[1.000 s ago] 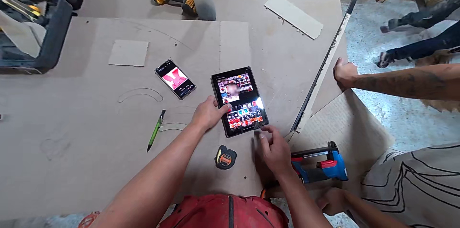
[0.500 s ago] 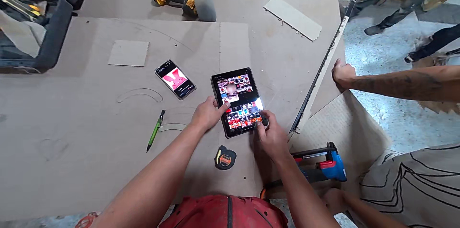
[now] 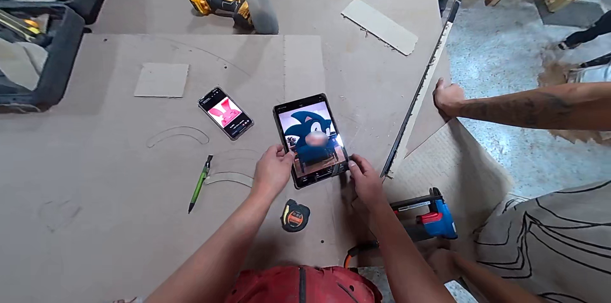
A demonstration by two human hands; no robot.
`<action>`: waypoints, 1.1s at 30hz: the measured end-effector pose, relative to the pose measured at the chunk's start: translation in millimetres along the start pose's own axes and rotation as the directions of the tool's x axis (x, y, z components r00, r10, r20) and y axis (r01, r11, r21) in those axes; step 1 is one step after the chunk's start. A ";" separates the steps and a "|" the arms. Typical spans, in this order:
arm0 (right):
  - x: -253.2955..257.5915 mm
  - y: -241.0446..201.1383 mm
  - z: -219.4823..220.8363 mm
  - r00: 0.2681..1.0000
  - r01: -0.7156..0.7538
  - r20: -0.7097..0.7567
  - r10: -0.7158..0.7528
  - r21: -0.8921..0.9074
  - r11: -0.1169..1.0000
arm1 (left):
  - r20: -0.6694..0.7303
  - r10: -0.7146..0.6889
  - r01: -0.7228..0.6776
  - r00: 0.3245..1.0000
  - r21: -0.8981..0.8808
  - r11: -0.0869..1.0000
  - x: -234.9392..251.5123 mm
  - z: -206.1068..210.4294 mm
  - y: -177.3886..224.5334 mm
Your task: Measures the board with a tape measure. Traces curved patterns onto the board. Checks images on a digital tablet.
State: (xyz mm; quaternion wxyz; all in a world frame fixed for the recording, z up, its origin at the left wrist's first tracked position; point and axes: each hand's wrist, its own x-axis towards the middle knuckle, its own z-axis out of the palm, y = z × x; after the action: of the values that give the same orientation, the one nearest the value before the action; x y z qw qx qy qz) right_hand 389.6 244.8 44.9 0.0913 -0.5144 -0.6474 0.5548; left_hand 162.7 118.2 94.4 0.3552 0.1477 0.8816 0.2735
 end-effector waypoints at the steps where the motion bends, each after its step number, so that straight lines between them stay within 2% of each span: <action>1: 4.5 -0.1 0.2 0.998 -0.032 0.051 0.028 0.066 0.997 | 0.008 -0.009 0.010 1.000 -0.026 1.000 -5.9 3.1 0.8; 3: 11.6 -1.0 1.4 0.996 -0.060 0.083 0.046 0.180 0.982 | 0.022 -0.036 0.038 0.999 -0.104 0.994 -11.3 4.8 3.8; 7: 14.1 -4.2 -2.9 0.996 -0.085 0.024 0.082 0.344 0.935 | 0.102 -0.059 0.091 0.993 -0.340 0.936 -3.6 -2.9 2.7; 9: 12.1 -7.2 -8.7 0.995 -0.088 -0.012 0.101 0.389 0.917 | 0.144 -0.044 0.097 0.989 -0.389 0.916 -2.7 -4.0 3.4; 11: 11.6 -6.3 -14.5 0.994 -0.088 -0.024 0.109 0.423 0.902 | 0.159 -0.011 0.064 0.987 -0.330 0.942 -3.3 0.1 3.5; 14: 11.2 -0.7 -16.6 0.993 -0.098 -0.016 0.117 0.430 0.898 | 0.144 0.032 -0.017 0.989 -0.108 0.994 -4.6 8.4 5.2; 22: 3.1 4.2 -6.8 0.988 -0.128 -0.017 0.152 0.452 0.883 | -0.006 0.070 -0.067 0.998 0.200 0.978 21.4 19.4 14.1; 24: 2.7 2.7 -7.1 0.986 -0.136 -0.022 0.163 0.451 0.882 | 0.001 0.059 -0.058 0.998 0.231 0.971 23.1 23.0 17.6; 33: 4.0 5.9 -8.4 0.987 -0.141 -0.005 0.161 0.451 0.881 | 0.046 0.072 -0.079 0.996 0.152 0.985 29.1 17.2 8.9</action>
State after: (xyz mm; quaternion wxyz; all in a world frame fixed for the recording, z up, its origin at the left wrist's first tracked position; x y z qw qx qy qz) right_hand 396.9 252.3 41.5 0.1778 -0.5399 -0.4577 0.6837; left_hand 155.0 145.2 73.5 0.3498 0.2133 0.8865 0.2152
